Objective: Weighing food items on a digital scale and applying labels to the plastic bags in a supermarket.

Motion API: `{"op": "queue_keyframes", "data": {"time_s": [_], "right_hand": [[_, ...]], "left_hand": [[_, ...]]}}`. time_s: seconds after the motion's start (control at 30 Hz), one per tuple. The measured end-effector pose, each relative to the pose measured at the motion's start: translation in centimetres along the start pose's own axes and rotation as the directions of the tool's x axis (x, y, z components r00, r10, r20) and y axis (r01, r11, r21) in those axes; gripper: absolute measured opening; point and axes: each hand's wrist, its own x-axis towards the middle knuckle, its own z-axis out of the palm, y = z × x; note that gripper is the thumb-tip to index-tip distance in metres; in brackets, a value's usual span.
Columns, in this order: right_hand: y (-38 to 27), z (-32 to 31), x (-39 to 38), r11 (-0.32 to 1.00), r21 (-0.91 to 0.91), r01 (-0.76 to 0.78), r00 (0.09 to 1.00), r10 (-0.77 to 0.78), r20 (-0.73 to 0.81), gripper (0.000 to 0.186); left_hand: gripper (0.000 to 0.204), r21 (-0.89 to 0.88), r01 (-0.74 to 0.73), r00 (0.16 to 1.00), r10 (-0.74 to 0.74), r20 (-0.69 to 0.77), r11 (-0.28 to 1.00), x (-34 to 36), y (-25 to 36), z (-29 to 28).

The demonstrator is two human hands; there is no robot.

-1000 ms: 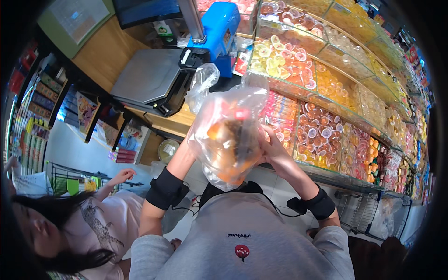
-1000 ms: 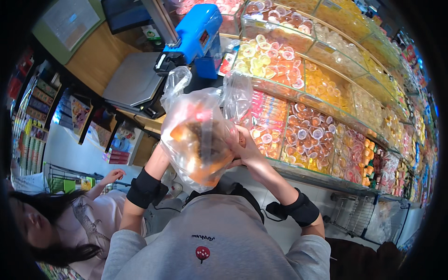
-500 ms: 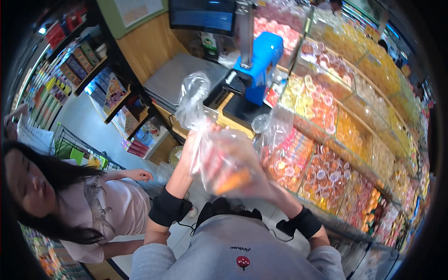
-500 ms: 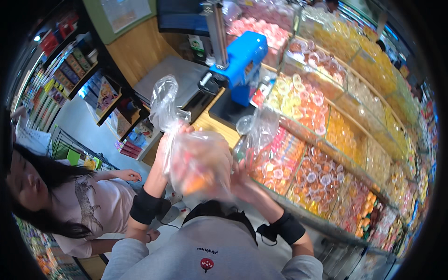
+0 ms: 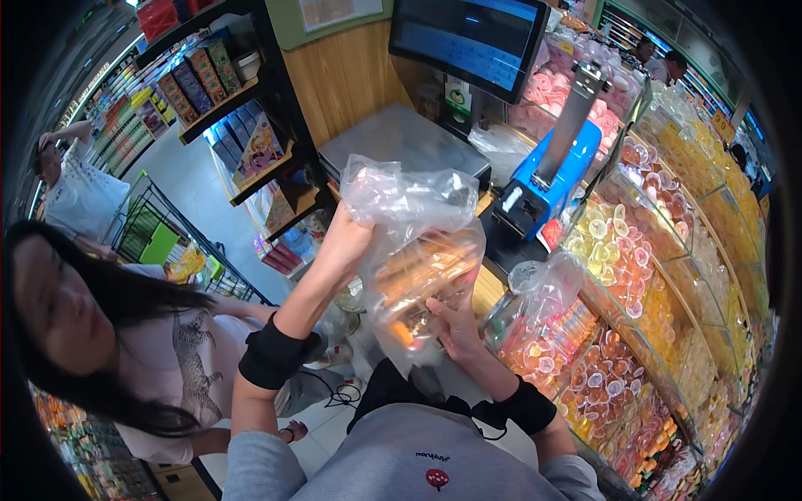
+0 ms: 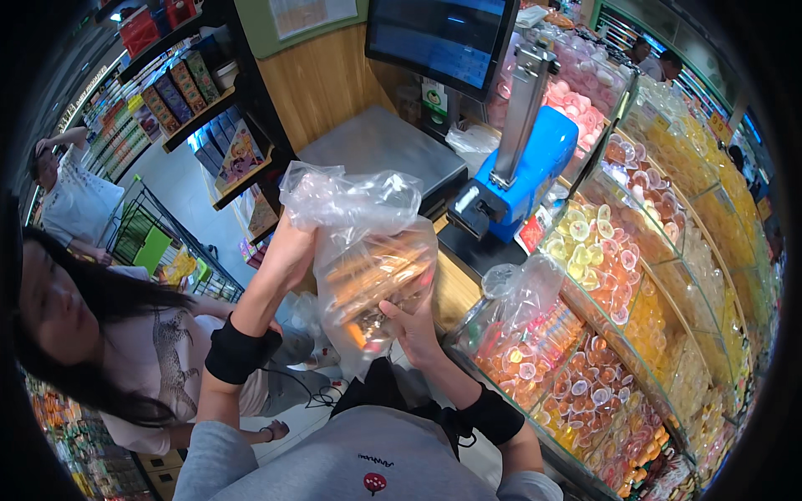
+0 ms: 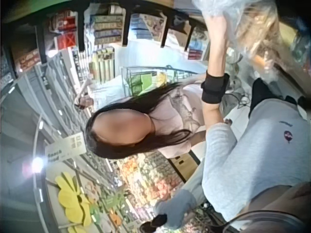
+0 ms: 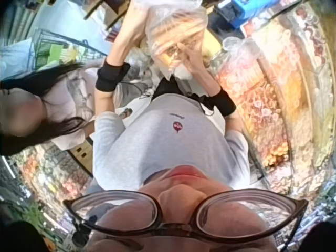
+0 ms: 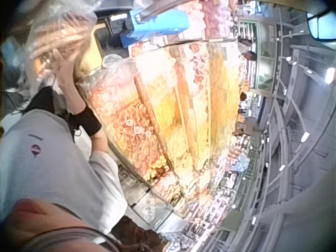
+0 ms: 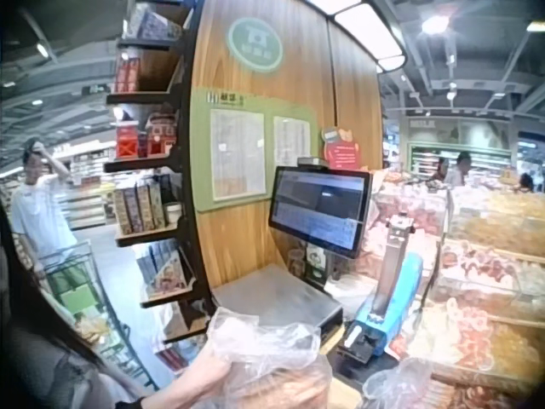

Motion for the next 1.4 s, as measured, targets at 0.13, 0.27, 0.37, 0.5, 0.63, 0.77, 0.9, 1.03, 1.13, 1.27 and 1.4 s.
{"op": "queue_keyframes", "data": {"time_s": [0.13,0.27,0.37,0.5,0.63,0.77,0.9,1.03,1.13,1.27,1.4], "right_hand": [[1.7,0.7,5.0,0.952,-0.265,0.153,0.988,-0.152,0.026,0.095],[1.6,0.1,7.8,0.905,-0.397,0.155,0.983,-0.102,0.152,0.091],[0.9,-1.4,9.0,0.892,-0.452,-0.035,0.992,0.085,0.092,0.063],[0.5,-2.5,11.0,0.871,-0.487,-0.064,0.992,0.107,0.061,0.048],[0.0,-2.5,13.4,0.876,-0.479,-0.065,0.997,0.077,0.004,0.031],[-0.5,-3.1,14.5,0.883,-0.466,-0.053,0.998,0.067,0.013,0.027],[-0.6,-3.1,15.5,0.845,-0.526,-0.099,0.994,0.108,-0.012,0.023],[-1.1,-2.5,15.4,0.846,-0.522,-0.108,0.993,0.116,-0.017,0.022],[-1.1,-2.7,15.0,0.831,-0.548,-0.094,0.995,0.101,-0.017,0.021],[-0.8,-3.8,14.0,0.807,-0.581,-0.105,0.993,0.115,-0.019,0.022],[-0.7,-4.4,13.3,0.780,-0.620,-0.086,0.994,0.109,-0.002,0.022]], "left_hand": [[0.019,-0.127,-0.030,0.988,0.010,-0.155,0.991,4.2,0.5,-0.3],[0.018,-0.145,-0.096,0.978,0.067,-0.197,0.985,10.0,0.4,-3.0],[0.019,-0.080,-0.107,0.984,0.094,-0.152,0.991,14.3,1.1,-4.0],[0.019,0.019,-0.181,0.982,0.181,-0.046,0.983,22.1,-0.4,-6.1],[0.024,0.331,-0.230,0.965,0.171,0.200,0.915,27.6,-2.3,-7.5],[0.026,0.503,-0.449,0.810,0.098,0.578,0.739,32.4,-10.3,-9.5],[0.036,0.526,-0.432,0.870,0.185,0.456,0.732,30.1,-11.1,-8.9],[0.047,0.521,-0.467,0.881,0.325,0.343,0.715,27.9,-10.1,-9.7],[0.054,0.561,-0.425,0.904,0.362,0.226,0.710,25.0,-7.5,-10.1],[0.048,0.535,-0.416,0.862,0.506,-0.025,0.735,21.6,-7.2,-10.7],[0.043,0.586,-0.430,0.802,0.589,-0.101,0.686,17.6,-6.8,-11.3]]}}
